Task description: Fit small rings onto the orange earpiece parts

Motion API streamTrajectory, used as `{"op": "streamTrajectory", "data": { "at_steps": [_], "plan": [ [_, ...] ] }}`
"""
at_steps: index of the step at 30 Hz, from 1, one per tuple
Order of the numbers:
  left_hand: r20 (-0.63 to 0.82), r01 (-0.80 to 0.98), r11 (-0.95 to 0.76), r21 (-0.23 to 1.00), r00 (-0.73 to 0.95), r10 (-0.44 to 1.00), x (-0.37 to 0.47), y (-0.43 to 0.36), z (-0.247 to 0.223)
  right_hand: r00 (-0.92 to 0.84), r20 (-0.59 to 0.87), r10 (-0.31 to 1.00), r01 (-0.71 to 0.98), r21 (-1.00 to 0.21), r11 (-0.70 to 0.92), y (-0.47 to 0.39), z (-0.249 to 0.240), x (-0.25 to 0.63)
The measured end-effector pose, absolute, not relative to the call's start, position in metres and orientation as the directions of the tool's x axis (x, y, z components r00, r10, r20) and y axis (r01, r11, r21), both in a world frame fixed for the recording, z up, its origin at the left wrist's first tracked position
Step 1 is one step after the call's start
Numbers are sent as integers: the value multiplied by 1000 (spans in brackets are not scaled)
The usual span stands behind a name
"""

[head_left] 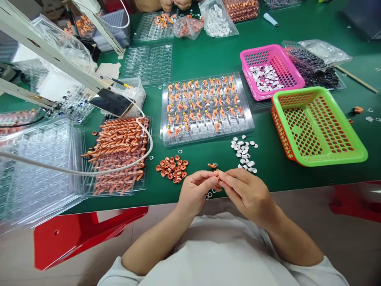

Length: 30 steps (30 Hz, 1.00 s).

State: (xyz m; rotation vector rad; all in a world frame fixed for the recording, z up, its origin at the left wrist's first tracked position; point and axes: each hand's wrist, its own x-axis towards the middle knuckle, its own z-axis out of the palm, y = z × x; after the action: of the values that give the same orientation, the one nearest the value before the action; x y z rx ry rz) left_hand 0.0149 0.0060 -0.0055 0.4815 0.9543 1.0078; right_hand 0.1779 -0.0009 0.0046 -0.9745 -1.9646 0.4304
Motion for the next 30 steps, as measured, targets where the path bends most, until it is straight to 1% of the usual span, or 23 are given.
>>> {"op": "streamTrajectory", "data": {
  "at_steps": [4,10,15,22,30],
  "plan": [
    [-437,-521,463,717,182,881,17,5,-4,-259,562,785,484,-628,609,-2,3,175],
    [-532,-575,523,629,173,829,20,2,-2,-185,530,828,452,-702,550,-6,-4,169],
    [-558,-606,557,568,215,802,20,1,-3,-174,487,856,438,-740,510,-9,-11,166],
    [-591,-607,586,537,225,775,19,-2,0,-203,491,847,421,-737,528,-7,-13,163],
    [-586,-580,617,532,273,763,15,-6,1,-238,538,808,429,-689,585,-10,-13,166]
  ]
}}
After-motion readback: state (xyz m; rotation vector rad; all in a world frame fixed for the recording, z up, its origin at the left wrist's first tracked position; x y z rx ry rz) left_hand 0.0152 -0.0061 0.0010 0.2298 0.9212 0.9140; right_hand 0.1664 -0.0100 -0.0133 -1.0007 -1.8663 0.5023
